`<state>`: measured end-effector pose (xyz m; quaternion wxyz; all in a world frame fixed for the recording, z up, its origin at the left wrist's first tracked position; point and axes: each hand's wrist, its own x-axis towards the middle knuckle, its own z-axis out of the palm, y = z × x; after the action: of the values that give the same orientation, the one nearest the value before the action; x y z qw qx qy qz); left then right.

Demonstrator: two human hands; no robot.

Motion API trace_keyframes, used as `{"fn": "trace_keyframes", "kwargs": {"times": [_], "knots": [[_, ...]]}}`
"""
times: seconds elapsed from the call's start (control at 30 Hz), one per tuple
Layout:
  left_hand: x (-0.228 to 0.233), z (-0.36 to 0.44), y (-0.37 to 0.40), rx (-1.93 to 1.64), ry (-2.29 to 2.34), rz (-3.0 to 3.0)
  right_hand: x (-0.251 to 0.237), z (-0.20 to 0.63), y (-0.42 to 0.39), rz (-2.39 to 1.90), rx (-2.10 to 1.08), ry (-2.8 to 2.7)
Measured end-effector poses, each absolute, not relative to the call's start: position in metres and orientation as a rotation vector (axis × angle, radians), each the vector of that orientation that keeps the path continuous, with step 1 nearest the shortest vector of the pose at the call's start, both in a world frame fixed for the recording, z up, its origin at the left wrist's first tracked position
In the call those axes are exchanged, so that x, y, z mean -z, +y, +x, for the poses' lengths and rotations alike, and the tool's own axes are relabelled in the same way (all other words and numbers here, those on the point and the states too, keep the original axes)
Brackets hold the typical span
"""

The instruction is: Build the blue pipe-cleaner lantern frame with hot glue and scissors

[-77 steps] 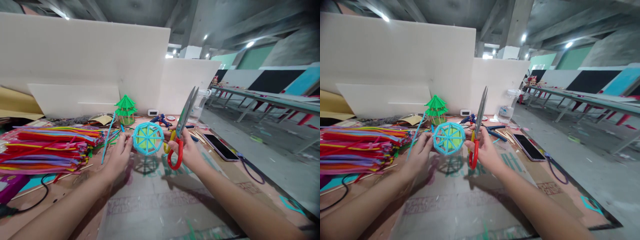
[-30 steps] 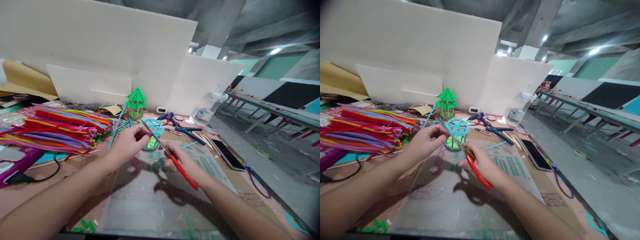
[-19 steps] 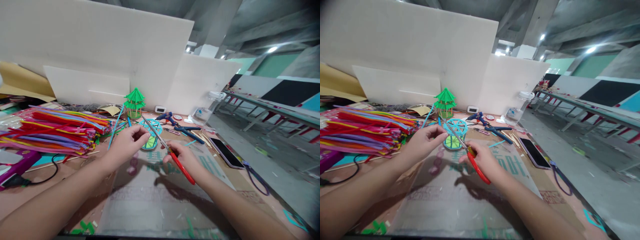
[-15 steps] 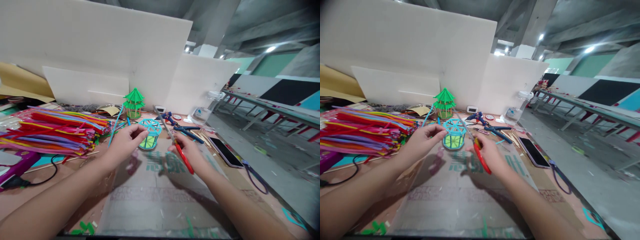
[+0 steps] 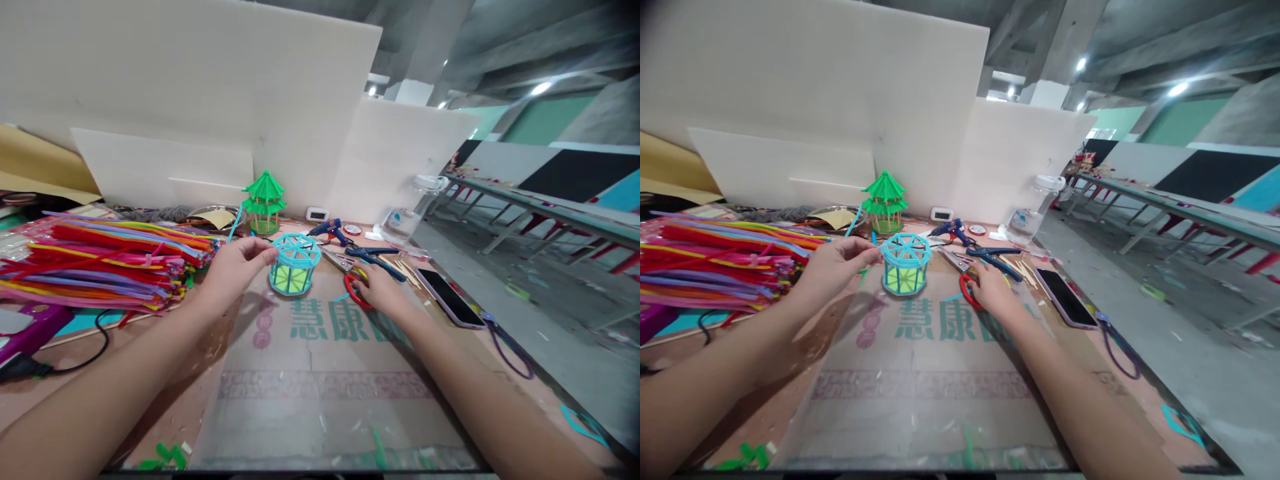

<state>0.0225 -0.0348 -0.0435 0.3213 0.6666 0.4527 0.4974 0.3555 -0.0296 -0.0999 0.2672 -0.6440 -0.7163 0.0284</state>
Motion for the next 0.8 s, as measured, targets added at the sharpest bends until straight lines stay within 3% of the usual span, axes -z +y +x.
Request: {"fn": "trace_keyframes", "kwargs": {"times": [0.17,0.4,0.8], "knots": [[0.047,0.034,-0.053,-1.238,1.186,2.055,0.067,0.327,-0.051,-1.572,-0.057,-1.903],[0.057,0.04,-0.057,-1.199,1.08,2.334,0.029,0.264,-0.068,-0.995,-0.309,-2.162],[0.067,0.043,-0.043,-1.344,1.264,2.485,0.027,0.271,-0.031,-0.96,-0.155,-2.241]]}}
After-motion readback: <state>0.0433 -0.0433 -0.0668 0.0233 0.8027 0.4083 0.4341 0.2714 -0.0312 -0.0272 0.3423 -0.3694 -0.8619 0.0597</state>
